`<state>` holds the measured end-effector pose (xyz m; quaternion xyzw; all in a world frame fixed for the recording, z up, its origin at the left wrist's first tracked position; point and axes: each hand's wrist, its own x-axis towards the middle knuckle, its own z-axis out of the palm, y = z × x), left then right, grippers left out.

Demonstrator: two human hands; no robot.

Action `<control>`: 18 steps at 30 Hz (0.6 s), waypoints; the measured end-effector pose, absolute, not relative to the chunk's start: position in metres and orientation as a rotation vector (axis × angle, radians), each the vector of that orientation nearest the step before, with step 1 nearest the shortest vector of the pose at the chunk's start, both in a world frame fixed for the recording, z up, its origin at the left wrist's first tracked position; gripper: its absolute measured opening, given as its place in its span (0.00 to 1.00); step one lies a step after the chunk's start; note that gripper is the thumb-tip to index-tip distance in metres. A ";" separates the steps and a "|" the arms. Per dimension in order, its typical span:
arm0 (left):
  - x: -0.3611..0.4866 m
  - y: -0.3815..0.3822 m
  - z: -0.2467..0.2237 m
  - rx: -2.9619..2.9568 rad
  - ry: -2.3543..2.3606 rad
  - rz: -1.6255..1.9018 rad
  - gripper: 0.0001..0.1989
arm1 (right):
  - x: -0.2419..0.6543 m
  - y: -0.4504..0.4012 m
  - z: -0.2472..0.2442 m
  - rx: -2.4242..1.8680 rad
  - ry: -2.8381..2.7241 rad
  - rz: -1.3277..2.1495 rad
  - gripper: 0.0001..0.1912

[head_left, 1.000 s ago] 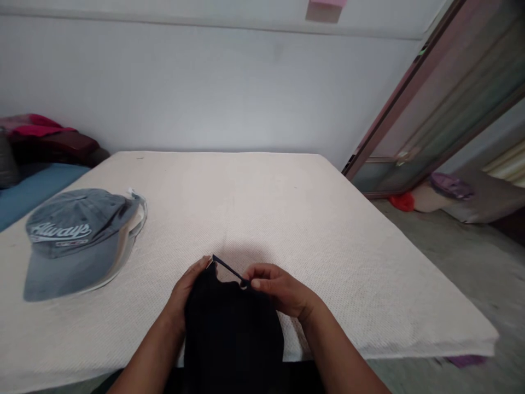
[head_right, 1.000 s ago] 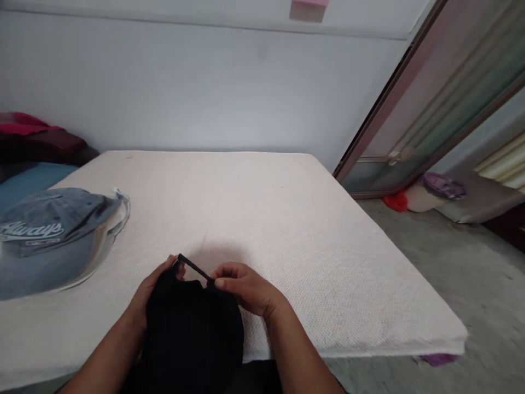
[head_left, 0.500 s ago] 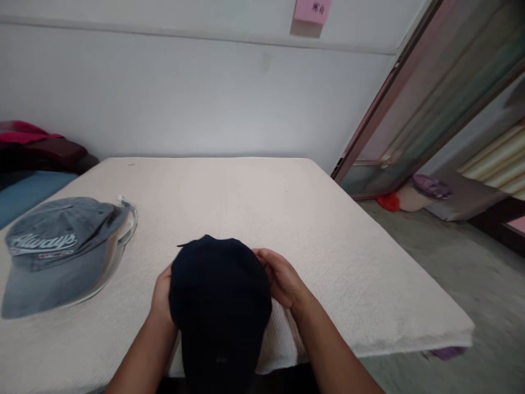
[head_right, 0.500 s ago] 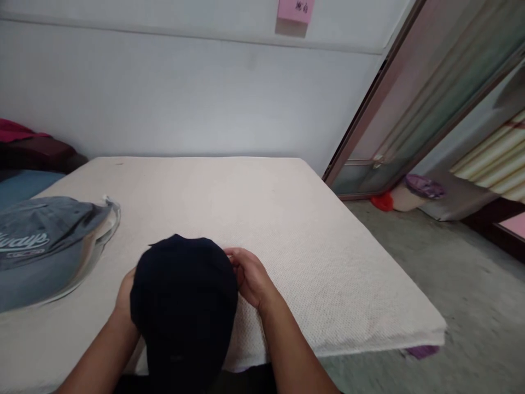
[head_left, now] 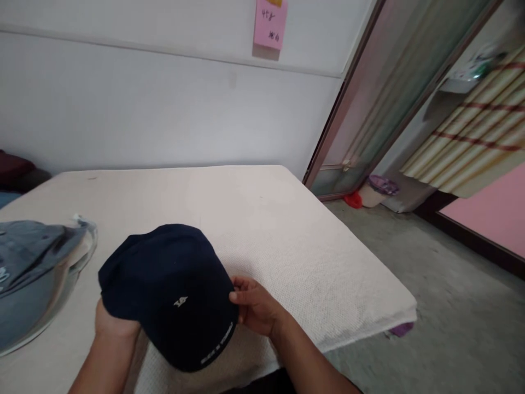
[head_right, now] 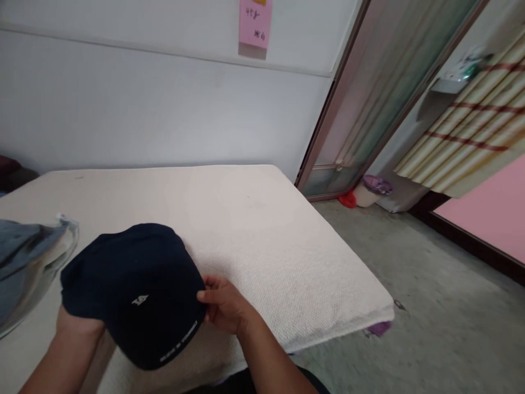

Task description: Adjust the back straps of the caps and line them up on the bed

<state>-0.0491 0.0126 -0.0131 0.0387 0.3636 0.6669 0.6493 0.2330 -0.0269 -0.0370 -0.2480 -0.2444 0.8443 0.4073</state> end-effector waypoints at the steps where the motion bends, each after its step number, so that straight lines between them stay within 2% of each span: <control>1: -0.036 0.012 -0.009 0.092 0.822 1.570 0.22 | 0.238 -0.024 -0.036 -0.628 -0.584 2.056 0.17; 8: 0.021 0.009 -0.004 0.082 0.766 1.192 0.25 | 0.302 0.018 -0.018 -0.610 -0.590 1.562 0.19; 13: 0.029 0.007 -0.015 0.127 0.859 1.181 0.13 | 0.366 0.056 -0.028 -0.743 -0.511 1.196 0.15; 18: 0.042 0.005 -0.019 0.142 0.922 1.118 0.10 | 0.432 0.076 -0.051 -0.900 -0.380 1.050 0.11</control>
